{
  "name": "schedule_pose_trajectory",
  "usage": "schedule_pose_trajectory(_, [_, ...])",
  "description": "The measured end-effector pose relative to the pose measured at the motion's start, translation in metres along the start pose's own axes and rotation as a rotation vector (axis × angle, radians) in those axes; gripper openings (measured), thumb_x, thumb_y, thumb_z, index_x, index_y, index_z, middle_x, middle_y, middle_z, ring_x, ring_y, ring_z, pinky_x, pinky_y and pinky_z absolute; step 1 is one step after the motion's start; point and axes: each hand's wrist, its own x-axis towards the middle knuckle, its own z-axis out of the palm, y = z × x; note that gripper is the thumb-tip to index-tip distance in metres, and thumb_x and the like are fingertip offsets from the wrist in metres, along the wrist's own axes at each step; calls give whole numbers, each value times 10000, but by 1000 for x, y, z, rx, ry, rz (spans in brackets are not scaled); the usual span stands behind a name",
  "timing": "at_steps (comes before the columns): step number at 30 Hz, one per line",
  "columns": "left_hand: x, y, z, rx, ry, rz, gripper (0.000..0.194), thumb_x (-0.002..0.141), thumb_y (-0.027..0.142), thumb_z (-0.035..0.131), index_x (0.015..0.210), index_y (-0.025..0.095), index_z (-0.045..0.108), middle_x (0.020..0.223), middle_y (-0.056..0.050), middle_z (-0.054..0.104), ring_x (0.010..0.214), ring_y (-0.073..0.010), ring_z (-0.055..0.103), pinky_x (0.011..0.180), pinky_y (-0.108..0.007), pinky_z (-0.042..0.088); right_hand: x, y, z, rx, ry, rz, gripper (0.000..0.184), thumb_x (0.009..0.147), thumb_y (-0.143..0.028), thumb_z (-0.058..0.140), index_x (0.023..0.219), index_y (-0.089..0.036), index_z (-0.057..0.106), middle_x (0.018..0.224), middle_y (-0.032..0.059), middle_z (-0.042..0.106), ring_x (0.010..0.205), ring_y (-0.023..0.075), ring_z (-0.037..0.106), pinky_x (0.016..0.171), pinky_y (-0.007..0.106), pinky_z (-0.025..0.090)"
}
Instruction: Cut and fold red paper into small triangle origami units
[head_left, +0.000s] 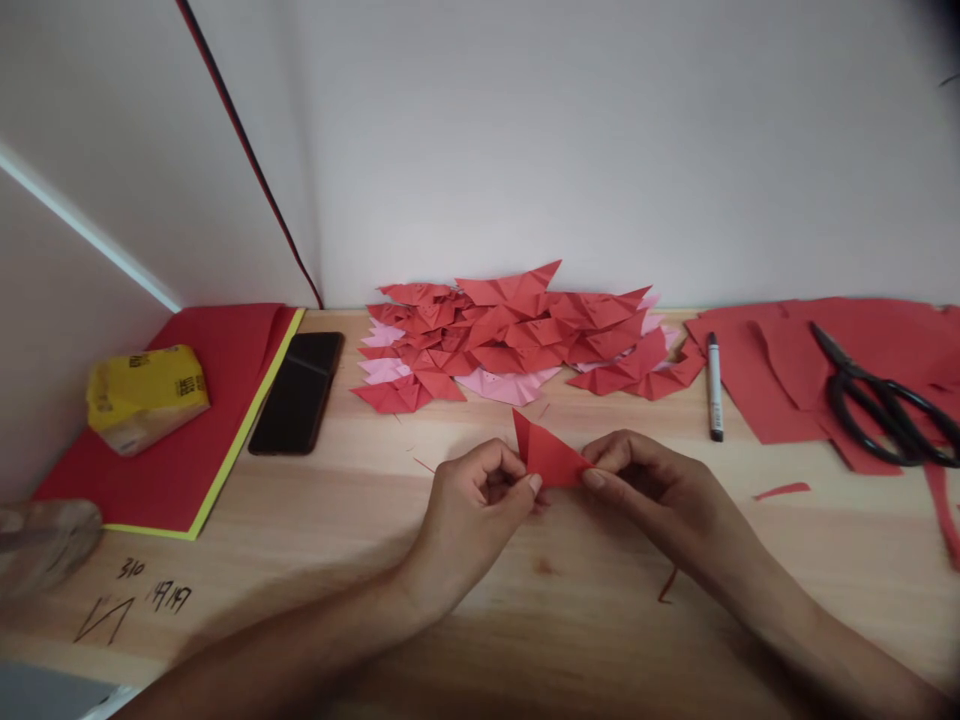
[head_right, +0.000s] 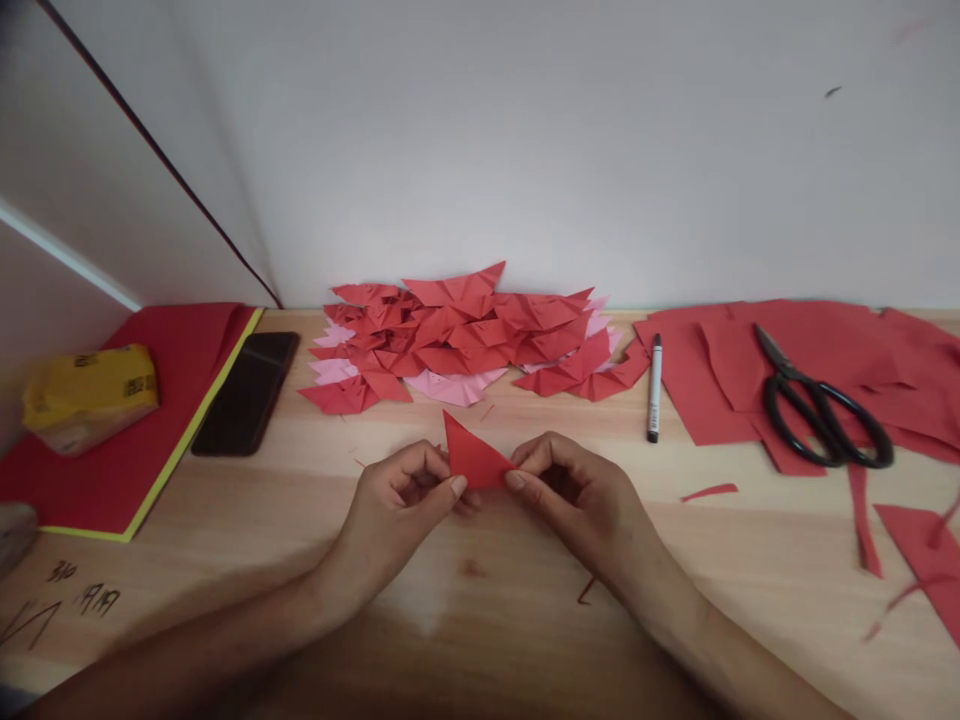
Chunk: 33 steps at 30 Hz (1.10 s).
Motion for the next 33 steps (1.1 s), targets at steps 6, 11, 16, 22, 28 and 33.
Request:
schedule_pose_trajectory(6, [1, -6, -1, 52, 1, 37, 152, 825, 221, 619, 702, 157, 557, 690, -1, 642, 660, -119, 649, 627, -214, 493, 1, 2, -2, -4, -28, 26, 315, 832, -470, 635, 676, -207, 558, 810, 28, 616, 730, 154, 568, 636, 267, 441])
schedule_pose_trajectory(11, [3, -3, -4, 203, 28, 106, 152, 833, 212, 602, 698, 160, 555, 682, 3, 624, 642, -110, 606, 597, -208, 443, 3, 2, -6, -61, -107, 80, 334, 849, -516, 581, 720, -208, 590, 755, 24, 605, 686, 157, 536, 610, 277, 406])
schedule_pose_trajectory(16, [4, -4, -6, 216, 18, 125, 147, 840, 210, 600, 705, 163, 563, 714, -4, 639, 674, -112, 599, 623, -212, 442, 4, 1, -9, -29, -132, 71, 350, 851, -505, 589, 677, -202, 591, 785, 28, 632, 714, 157, 552, 645, 277, 421])
schedule_pose_trajectory(22, [3, -8, -6, 146, 4, 70, 153, 837, 243, 621, 715, 157, 585, 739, -30, 681, 696, -135, 636, 645, -229, 467, 2, 7, -5, -18, -89, 30, 307, 857, -445, 612, 679, -202, 553, 853, 34, 632, 786, 165, 582, 700, 283, 439])
schedule_pose_trajectory(28, [4, -2, -6, 90, -2, 43, 158, 822, 222, 626, 693, 152, 569, 694, -14, 656, 663, -121, 655, 619, -201, 474, 1, 9, -4, -45, -94, -2, 296, 874, -425, 601, 686, -206, 533, 847, 30, 626, 774, 156, 581, 692, 279, 434])
schedule_pose_trajectory(33, [5, -2, -5, 84, 4, 68, 162, 809, 189, 625, 673, 155, 545, 665, 16, 606, 630, -95, 628, 597, -181, 460, 4, 2, -6, 8, -149, 22, 334, 856, -454, 610, 652, -199, 537, 822, 33, 647, 754, 153, 576, 670, 269, 434])
